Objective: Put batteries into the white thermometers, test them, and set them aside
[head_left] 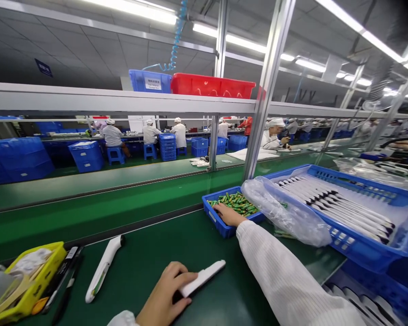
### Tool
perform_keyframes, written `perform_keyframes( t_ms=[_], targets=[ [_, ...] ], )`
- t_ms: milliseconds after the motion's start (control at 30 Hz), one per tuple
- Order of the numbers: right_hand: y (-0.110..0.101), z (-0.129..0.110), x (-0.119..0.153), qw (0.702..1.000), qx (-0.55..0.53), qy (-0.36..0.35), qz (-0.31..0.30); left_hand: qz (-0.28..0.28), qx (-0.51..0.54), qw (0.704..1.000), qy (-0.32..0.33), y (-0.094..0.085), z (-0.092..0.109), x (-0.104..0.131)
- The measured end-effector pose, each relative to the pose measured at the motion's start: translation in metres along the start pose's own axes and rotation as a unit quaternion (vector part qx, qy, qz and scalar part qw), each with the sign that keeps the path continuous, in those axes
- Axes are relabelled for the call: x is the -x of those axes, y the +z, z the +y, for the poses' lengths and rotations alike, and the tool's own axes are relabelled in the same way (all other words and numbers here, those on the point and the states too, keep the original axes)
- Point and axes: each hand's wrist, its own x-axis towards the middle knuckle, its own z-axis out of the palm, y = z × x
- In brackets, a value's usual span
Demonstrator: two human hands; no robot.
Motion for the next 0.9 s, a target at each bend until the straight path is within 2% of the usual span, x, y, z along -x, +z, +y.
perform_keyframes(
  t_ms=[67, 133, 167, 233, 300, 333, 400, 433, 500, 633, 700, 767, 833, 900],
  targets=[
    [-0.001, -0.002, 0.001, 1.000, 0.017, -0.001, -0.007, 0.066, 0.129, 0.988, -0.058, -0.016, -0.012, 0.020],
    [-0.002, -0.003, 0.000, 0.999, 0.032, 0.000, -0.011, 0.157, 0.286, 0.938, -0.115, -0.031, -0.023, 0.034],
    [-0.002, -0.004, 0.000, 0.999, 0.038, 0.001, -0.014, 0.199, 0.369, 0.898, -0.134, -0.039, -0.028, 0.039],
    [-0.004, -0.006, -0.001, 0.999, 0.050, 0.006, -0.017, 0.267, 0.520, 0.797, -0.148, -0.053, -0.035, 0.045],
    [-0.005, -0.008, -0.002, 0.998, 0.060, 0.011, -0.015, 0.309, 0.632, 0.696, -0.144, -0.067, -0.040, 0.048],
    [-0.005, -0.010, -0.002, 0.998, 0.063, 0.014, -0.011, 0.321, 0.669, 0.656, -0.138, -0.072, -0.042, 0.049],
    [-0.007, -0.013, -0.003, 0.998, 0.063, 0.017, -0.001, 0.328, 0.710, 0.610, -0.127, -0.079, -0.042, 0.051],
    [-0.008, -0.014, -0.004, 0.998, 0.059, 0.018, 0.006, 0.326, 0.719, 0.602, -0.121, -0.081, -0.041, 0.052],
    [-0.012, -0.015, -0.005, 0.999, 0.041, 0.017, 0.019, 0.316, 0.722, 0.606, -0.105, -0.082, -0.037, 0.053],
    [-0.028, -0.019, -0.005, 0.997, -0.025, 0.020, 0.074, 0.298, 0.695, 0.646, -0.098, -0.078, -0.027, 0.051],
    [-0.032, -0.031, -0.002, 0.990, -0.069, 0.013, 0.120, 0.295, 0.678, 0.665, -0.108, -0.075, -0.023, 0.050],
    [-0.027, -0.055, 0.005, 0.983, -0.114, -0.014, 0.146, 0.292, 0.662, 0.680, -0.117, -0.073, -0.023, 0.049],
    [-0.011, -0.090, 0.016, 0.973, -0.179, -0.063, 0.134, 0.297, 0.641, 0.697, -0.123, -0.070, -0.025, 0.049],
    [0.013, -0.132, 0.030, 0.921, -0.351, -0.141, 0.087, 0.309, 0.601, 0.726, -0.127, -0.068, -0.028, 0.050]
  ],
)
